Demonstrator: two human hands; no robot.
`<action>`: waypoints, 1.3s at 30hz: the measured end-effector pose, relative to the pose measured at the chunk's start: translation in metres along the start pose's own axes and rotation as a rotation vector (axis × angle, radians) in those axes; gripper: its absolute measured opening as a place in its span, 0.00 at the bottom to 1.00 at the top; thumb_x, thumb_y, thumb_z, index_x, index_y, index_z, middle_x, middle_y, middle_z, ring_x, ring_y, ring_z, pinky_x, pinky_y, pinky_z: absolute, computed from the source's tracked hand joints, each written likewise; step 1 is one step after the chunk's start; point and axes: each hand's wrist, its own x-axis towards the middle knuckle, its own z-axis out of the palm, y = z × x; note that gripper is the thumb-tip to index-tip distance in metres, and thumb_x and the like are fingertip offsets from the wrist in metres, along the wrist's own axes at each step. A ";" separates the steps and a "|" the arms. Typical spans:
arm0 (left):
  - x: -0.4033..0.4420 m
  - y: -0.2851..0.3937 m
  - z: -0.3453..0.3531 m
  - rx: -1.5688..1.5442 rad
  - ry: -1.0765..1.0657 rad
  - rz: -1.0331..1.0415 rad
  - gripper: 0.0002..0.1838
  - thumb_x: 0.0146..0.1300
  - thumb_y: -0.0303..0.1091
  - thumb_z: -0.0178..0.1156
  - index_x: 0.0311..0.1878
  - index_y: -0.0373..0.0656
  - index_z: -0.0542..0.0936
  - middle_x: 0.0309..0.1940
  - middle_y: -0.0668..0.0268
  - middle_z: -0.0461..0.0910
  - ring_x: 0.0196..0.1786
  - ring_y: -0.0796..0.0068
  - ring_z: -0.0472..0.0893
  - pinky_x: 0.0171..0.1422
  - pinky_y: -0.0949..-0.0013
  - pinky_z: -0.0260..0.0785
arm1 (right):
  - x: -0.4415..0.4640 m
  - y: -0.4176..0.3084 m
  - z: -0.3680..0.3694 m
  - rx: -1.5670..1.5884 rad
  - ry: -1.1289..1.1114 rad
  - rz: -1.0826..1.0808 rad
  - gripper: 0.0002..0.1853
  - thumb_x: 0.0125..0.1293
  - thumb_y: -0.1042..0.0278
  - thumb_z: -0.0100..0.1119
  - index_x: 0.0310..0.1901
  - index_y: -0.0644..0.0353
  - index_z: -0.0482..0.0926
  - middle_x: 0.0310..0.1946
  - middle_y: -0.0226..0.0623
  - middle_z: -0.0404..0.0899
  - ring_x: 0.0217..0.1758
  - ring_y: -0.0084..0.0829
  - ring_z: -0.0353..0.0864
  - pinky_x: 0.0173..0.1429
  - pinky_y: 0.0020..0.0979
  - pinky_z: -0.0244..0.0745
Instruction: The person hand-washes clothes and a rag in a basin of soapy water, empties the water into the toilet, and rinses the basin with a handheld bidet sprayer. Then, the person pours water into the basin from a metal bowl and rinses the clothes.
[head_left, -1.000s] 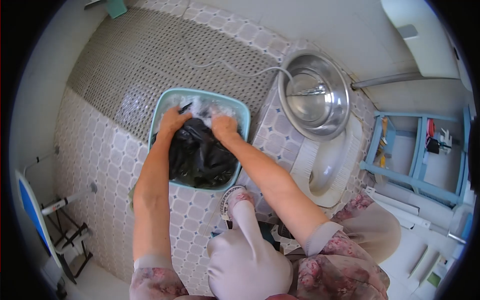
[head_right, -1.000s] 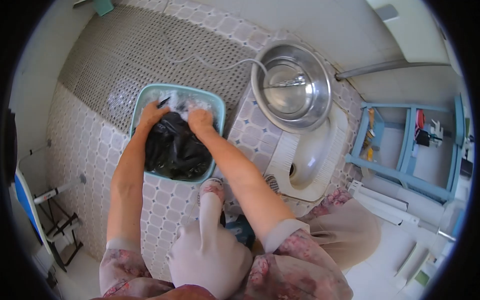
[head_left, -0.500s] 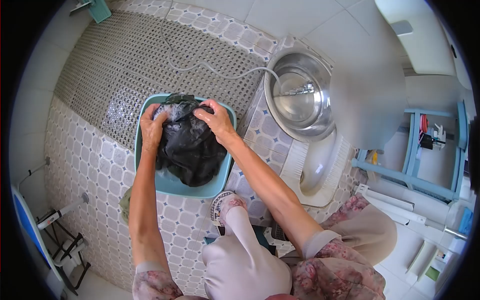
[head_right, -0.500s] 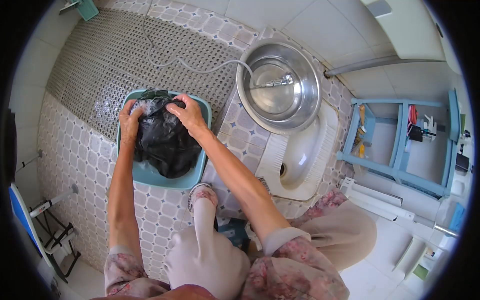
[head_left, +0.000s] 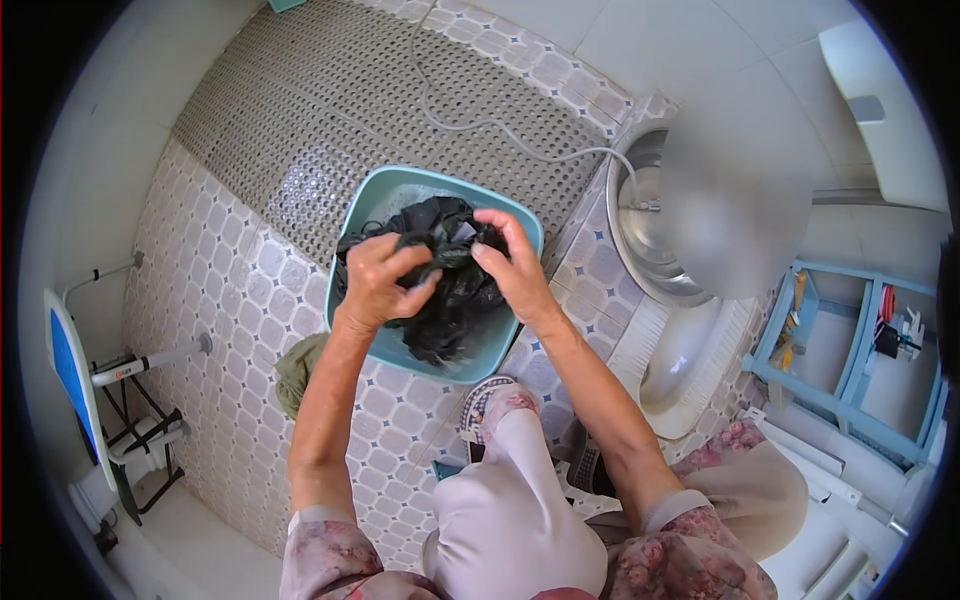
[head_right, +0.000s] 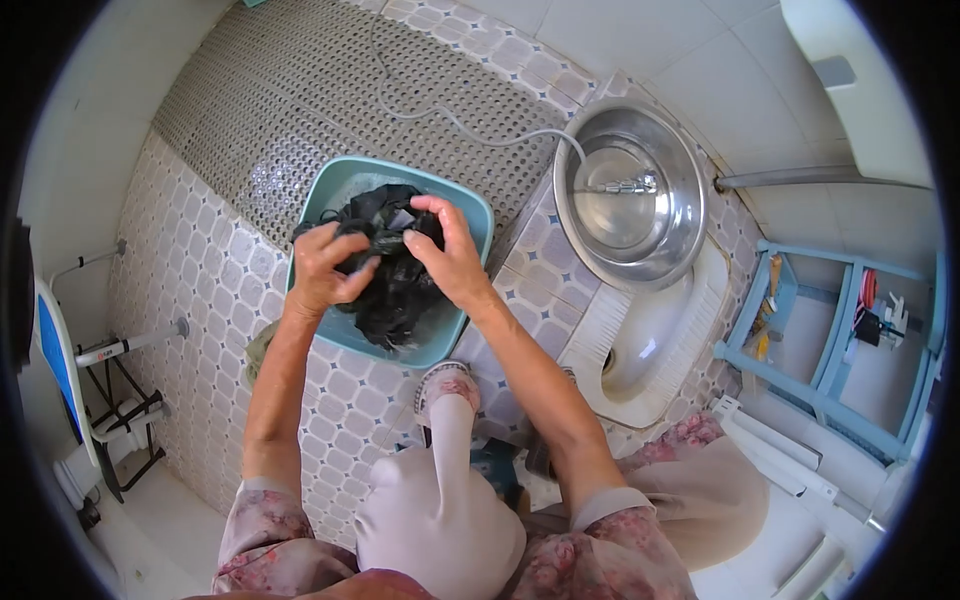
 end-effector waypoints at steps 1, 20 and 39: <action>-0.007 0.001 0.004 0.027 -0.029 0.011 0.14 0.39 0.33 0.73 0.32 0.48 0.81 0.23 0.66 0.75 0.24 0.64 0.76 0.28 0.63 0.68 | -0.001 0.004 0.014 -0.181 0.066 -0.058 0.28 0.59 0.58 0.65 0.60 0.58 0.72 0.61 0.51 0.65 0.64 0.47 0.65 0.70 0.42 0.59; -0.097 -0.025 0.023 0.330 -0.233 -0.302 0.50 0.36 0.29 0.76 0.69 0.59 0.69 0.68 0.57 0.64 0.68 0.52 0.66 0.69 0.53 0.59 | 0.001 0.088 0.056 -0.971 -0.052 -0.428 0.36 0.64 0.44 0.59 0.70 0.48 0.61 0.71 0.46 0.57 0.71 0.59 0.55 0.69 0.59 0.57; -0.052 -0.097 0.062 0.371 -0.538 -0.679 0.14 0.50 0.32 0.61 0.40 0.41 0.78 0.38 0.47 0.84 0.46 0.45 0.83 0.50 0.50 0.75 | 0.080 0.117 0.058 -1.044 -0.252 0.349 0.27 0.61 0.48 0.62 0.55 0.59 0.78 0.47 0.54 0.82 0.54 0.55 0.79 0.56 0.48 0.76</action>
